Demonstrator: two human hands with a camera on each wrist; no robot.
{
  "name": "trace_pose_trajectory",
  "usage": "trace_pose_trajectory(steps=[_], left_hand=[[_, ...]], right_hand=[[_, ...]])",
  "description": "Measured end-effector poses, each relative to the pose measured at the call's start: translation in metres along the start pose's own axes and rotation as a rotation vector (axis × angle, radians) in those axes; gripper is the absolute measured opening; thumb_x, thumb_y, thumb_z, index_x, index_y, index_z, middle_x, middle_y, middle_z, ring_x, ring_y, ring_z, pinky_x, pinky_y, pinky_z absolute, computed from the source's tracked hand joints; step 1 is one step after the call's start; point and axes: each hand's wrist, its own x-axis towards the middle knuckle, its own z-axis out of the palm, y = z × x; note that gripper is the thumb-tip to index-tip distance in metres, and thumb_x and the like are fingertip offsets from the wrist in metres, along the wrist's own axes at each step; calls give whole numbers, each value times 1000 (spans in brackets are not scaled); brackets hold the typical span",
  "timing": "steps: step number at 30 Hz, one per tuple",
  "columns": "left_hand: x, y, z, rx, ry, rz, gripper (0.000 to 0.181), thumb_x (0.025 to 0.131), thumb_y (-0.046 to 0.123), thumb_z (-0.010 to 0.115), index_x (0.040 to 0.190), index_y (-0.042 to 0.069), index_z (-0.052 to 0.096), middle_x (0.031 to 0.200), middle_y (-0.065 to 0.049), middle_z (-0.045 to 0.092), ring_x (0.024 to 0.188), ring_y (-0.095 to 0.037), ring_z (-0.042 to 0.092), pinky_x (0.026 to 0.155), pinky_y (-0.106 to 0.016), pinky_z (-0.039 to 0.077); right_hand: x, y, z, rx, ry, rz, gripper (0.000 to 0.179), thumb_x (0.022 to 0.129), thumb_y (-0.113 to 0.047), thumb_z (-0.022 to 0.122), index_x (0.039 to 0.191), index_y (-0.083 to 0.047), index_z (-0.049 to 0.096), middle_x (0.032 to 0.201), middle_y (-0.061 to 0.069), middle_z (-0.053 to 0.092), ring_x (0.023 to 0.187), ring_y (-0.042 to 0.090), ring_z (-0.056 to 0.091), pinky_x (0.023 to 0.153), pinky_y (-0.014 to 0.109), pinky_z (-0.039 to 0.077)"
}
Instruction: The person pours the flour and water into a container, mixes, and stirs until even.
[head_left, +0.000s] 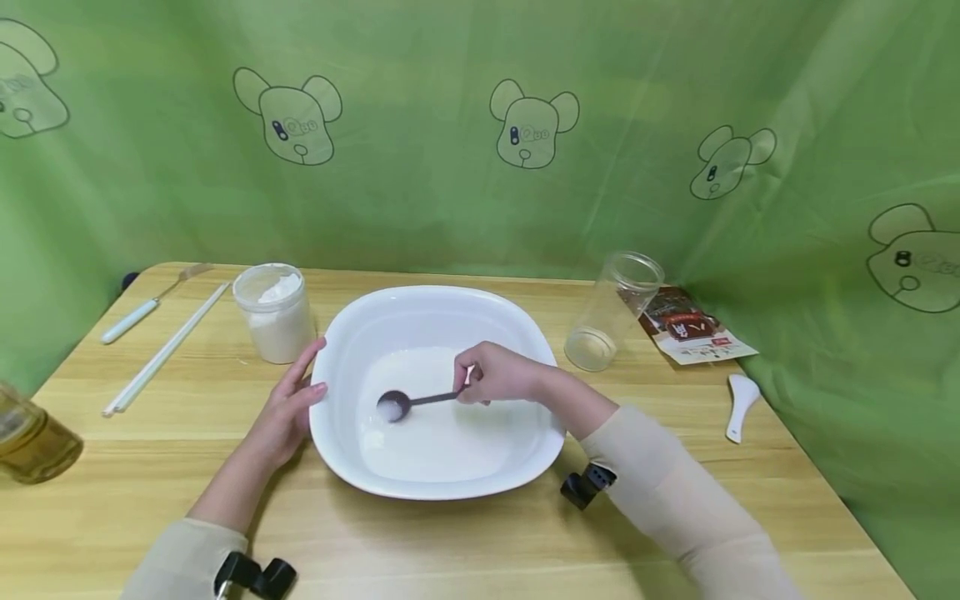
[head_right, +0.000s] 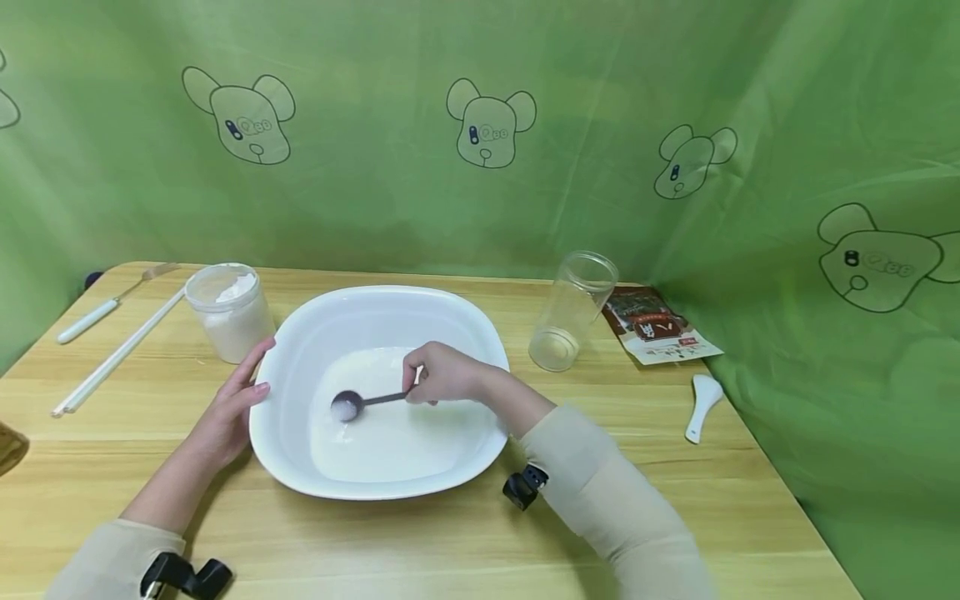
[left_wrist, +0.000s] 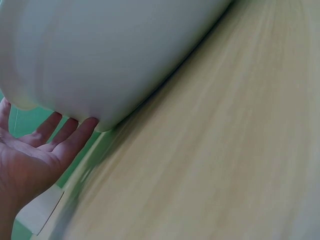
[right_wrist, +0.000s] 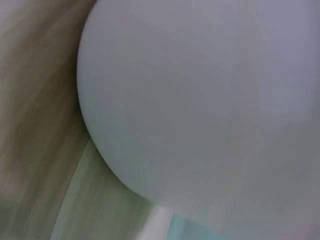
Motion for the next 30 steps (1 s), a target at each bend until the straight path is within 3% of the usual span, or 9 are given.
trace_pose_trajectory(steps=[4, 9, 15, 20, 24, 30], left_hand=[[0, 0, 1, -1, 3, -2, 60, 83, 5, 43, 137, 21, 23, 124, -17, 27, 92, -19, 53, 72, -33, 48], [0, 1, 1, -1, 0, -1, 59, 84, 5, 43, 137, 22, 23, 122, -16, 30, 91, -19, 54, 71, -33, 49], [0, 1, 0, 0, -6, 3, 59, 84, 4, 43, 137, 22, 22, 122, -16, 30, 91, -19, 53, 71, -33, 48], [0, 1, -2, -1, -7, 7, 60, 84, 4, 43, 137, 21, 22, 124, -17, 29, 92, -20, 53, 72, -33, 48], [1, 0, -2, -8, -12, 11, 59, 84, 4, 42, 137, 21, 22, 122, -14, 32, 92, -19, 53, 72, -33, 48], [1, -1, -1, -10, -7, 10, 59, 84, 4, 43, 137, 20, 23, 118, -11, 36, 91, -19, 53, 71, -32, 48]], right_hand=[[-19, -2, -5, -75, -69, -27, 8, 72, 2, 60, 72, -5, 58, 46, -1, 45, 42, 8, 38, 43, 18, 31], [-45, 3, -22, -143, -84, -21, 11, 69, 6, 57, 69, -5, 57, 48, -2, 44, 43, 7, 38, 40, 18, 31], [-64, 5, -45, -339, 8, 21, 15, 66, 7, 53, 65, -7, 55, 53, -2, 46, 46, 8, 38, 42, 20, 32], [-58, 3, -52, -476, 124, 92, 12, 67, 4, 56, 66, -9, 55, 60, 0, 50, 52, 13, 43, 48, 24, 37], [-44, 8, -50, -426, 191, 125, 8, 72, 0, 58, 69, -7, 55, 64, 2, 52, 55, 14, 45, 50, 25, 39], [-25, 16, -42, -144, 218, 157, 4, 75, 0, 59, 74, -2, 56, 54, 4, 49, 47, 13, 43, 44, 23, 33]])
